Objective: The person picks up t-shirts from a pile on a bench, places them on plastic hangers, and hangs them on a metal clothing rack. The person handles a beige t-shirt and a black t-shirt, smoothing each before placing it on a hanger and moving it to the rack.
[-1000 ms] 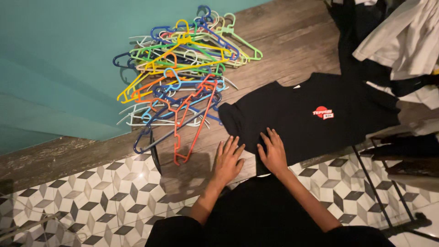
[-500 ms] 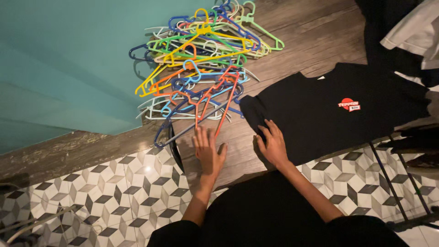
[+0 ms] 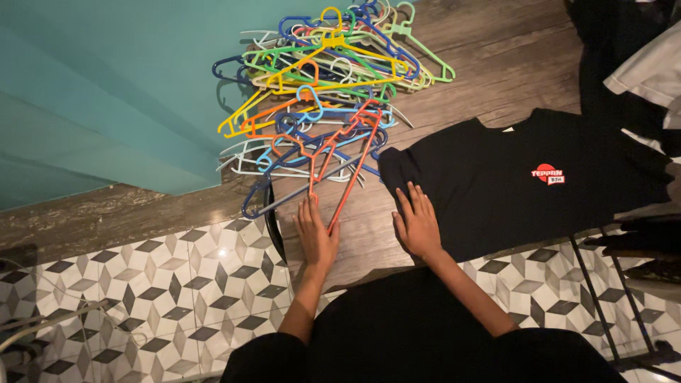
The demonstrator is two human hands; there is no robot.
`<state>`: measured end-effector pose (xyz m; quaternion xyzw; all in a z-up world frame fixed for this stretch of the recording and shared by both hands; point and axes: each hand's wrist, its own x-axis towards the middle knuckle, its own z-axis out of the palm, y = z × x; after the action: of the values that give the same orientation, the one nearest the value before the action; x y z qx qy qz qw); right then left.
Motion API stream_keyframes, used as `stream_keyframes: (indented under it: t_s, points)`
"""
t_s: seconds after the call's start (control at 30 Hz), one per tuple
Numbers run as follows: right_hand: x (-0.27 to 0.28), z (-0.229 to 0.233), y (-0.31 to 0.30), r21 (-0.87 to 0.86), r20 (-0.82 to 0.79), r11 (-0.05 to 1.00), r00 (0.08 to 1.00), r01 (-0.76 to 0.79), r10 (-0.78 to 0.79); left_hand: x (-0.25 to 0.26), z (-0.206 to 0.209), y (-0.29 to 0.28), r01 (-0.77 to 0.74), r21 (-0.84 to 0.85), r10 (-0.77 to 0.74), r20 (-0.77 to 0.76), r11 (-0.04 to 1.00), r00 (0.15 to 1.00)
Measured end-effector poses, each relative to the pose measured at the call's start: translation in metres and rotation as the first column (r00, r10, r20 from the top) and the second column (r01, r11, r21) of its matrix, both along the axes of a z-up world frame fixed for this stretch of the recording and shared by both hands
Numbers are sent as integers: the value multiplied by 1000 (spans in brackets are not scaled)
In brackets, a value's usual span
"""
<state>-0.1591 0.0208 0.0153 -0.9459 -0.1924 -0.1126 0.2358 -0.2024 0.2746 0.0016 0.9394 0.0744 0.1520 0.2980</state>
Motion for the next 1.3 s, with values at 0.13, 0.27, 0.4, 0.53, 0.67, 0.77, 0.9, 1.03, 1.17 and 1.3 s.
stream_keyframes:
  t_s: [0.13,0.27,0.4,0.53,0.67,0.77,0.9,1.03,1.17,1.3]
  points:
    - [1,-2,0,-34,-25,999,1000,9,-9,2,-1,-1,0,3,-1,19,1000,1000]
    - [-2,-4,-1,-8,3,1000,1000,-1,1,1,3,0,8,-24,-8,13,1000,1000]
    - [0,-5,-1,5,-18,1000,1000,0,0,1,8,2,31,-9,-30,84,999,996]
    - [2,-5,0,41,-62,999,998,7,-5,-4,16,3,28,-90,-18,109,996,994]
    - [3,-3,0,96,-100,995,995,34,-25,-7,27,0,29,-114,-15,125,993,992]
    - [4,1,1,179,-87,982,995,55,-40,-10,38,-1,58,-82,-43,175,995,984]
    - [12,3,-3,541,-126,838,992,70,-2,-15,50,-5,184,-39,-175,172,982,969]
    - [41,-2,-17,902,-371,251,928,352,29,-17,62,-11,328,14,-327,126,944,937]
    - [44,-15,-57,880,-475,-29,873,475,-115,-20,68,-20,441,31,-442,67,897,894]
    - [22,-35,-94,871,-483,-25,847,490,-221,-18,68,-29,497,54,-498,-4,866,867]
